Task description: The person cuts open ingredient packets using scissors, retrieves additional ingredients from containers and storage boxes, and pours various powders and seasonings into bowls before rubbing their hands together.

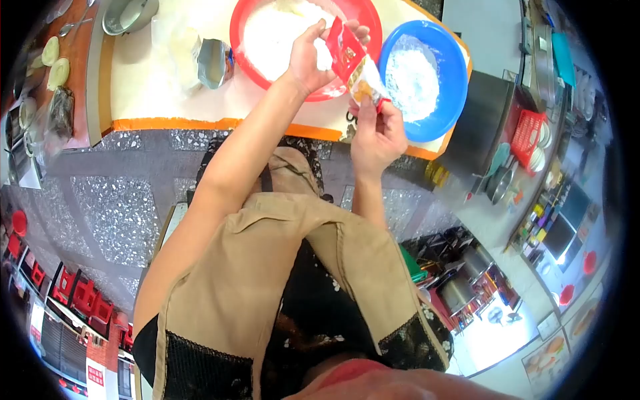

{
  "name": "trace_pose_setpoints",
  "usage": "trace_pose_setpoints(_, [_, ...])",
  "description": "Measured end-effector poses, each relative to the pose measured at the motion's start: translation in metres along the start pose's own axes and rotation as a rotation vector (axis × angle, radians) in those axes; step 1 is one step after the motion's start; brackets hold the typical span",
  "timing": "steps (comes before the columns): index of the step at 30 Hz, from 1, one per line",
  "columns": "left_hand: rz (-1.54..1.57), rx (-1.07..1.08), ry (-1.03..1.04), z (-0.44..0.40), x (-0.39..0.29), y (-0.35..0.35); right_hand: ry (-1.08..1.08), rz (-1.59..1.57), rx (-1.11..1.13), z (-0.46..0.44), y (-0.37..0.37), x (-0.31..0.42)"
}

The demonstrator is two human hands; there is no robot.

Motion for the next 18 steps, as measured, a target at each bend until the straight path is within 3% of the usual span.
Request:
trace_pose_setpoints(11, [-0.022,0.061,-0.049,0.001,0.003,0.0,-0.055,0.108,0.038,0.0,0.001,0.003])
trace_pose_setpoints(16, [0.084,0.052,-0.092,0.003,0.004,-0.004,-0.12,0.047,-0.08,0.001,-0.001,0.02])
trace_pose_setpoints(18, [0.28,0.533,-0.22,-0.007,0.003,-0.006,-0.116,0.158,-0.007,0.002,0.0,0.006])
Point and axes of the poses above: each hand's wrist, its own z-axis away from the middle knuckle, its own y-axis out of the palm, x = y × z, the point moved 4 cm from there along -z, towards the middle knuckle, and after that the axes turned 12 degrees about -y, right-handed, at the moved point
